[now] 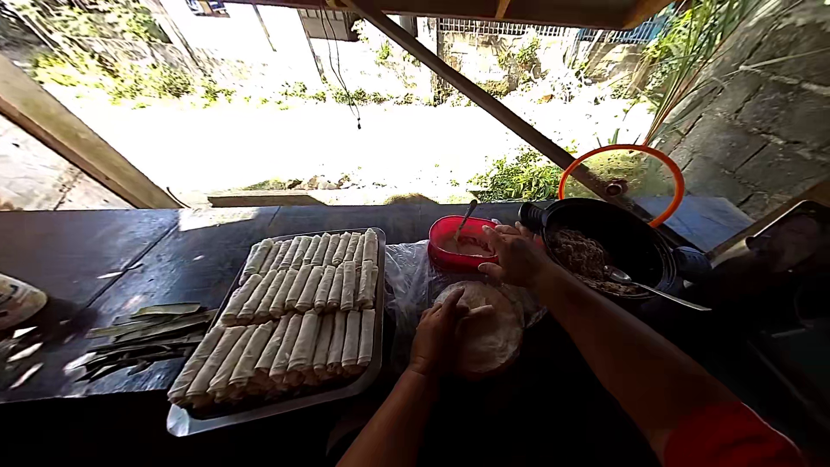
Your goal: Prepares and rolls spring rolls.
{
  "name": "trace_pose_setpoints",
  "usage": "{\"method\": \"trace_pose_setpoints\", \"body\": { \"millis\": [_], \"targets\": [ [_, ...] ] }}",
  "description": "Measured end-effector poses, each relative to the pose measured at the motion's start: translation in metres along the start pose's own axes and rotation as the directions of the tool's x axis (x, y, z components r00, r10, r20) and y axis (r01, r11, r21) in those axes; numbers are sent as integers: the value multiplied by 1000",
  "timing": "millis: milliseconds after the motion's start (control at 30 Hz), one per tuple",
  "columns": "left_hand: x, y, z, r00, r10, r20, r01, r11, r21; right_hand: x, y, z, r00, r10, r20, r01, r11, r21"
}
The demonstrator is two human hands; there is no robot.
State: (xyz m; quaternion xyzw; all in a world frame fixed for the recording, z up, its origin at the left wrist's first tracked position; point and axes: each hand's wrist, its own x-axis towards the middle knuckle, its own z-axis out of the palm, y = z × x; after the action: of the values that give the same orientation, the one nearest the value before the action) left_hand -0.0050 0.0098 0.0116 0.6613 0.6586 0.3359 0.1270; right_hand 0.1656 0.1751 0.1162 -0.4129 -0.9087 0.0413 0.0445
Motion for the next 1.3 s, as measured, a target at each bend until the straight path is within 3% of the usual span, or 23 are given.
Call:
{"method": "trace_pose_setpoints", "body": {
  "millis": [67,167,300,467,567,667,733,867,1133,1300],
  "targets": [
    [-7,-5,2,1000,-4,-12,4,1000,-6,13,-9,18,994,56,90,-54,998,-27],
    [-10,-10,5,995,65,-75,-69,996,-49,19,-9,36,986,152,71,-149,987,-53],
    [-8,-2,2,993,109,-54,-113,989,-90,17,-11,27,960,243,138,-236,969,-67],
    [-8,4,-1,997,61,-45,-63,997,-43,12,-9,18,963,215,163,-235,966,112],
    [-7,4,1,996,73,-41,-73,997,-8,11,3,17,968,219,119,-247,907,341],
    [-7,1,5,992,98,-74,-97,995,4,5,6,10,969,233,86,-237,762,603],
    [-6,1,5,993,97,-70,-97,995,1,2,5,7,966,239,96,-240,703,669],
    [-5,2,4,998,56,-28,-56,998,-6,-4,7,18,971,235,50,-223,807,547],
    [-5,3,5,993,44,-106,-48,998,-30,-24,6,10,966,253,-58,-135,681,720],
    [-6,0,6,988,6,-155,-14,999,-51,-47,-12,0,984,124,-131,12,683,730]
  ]
}}
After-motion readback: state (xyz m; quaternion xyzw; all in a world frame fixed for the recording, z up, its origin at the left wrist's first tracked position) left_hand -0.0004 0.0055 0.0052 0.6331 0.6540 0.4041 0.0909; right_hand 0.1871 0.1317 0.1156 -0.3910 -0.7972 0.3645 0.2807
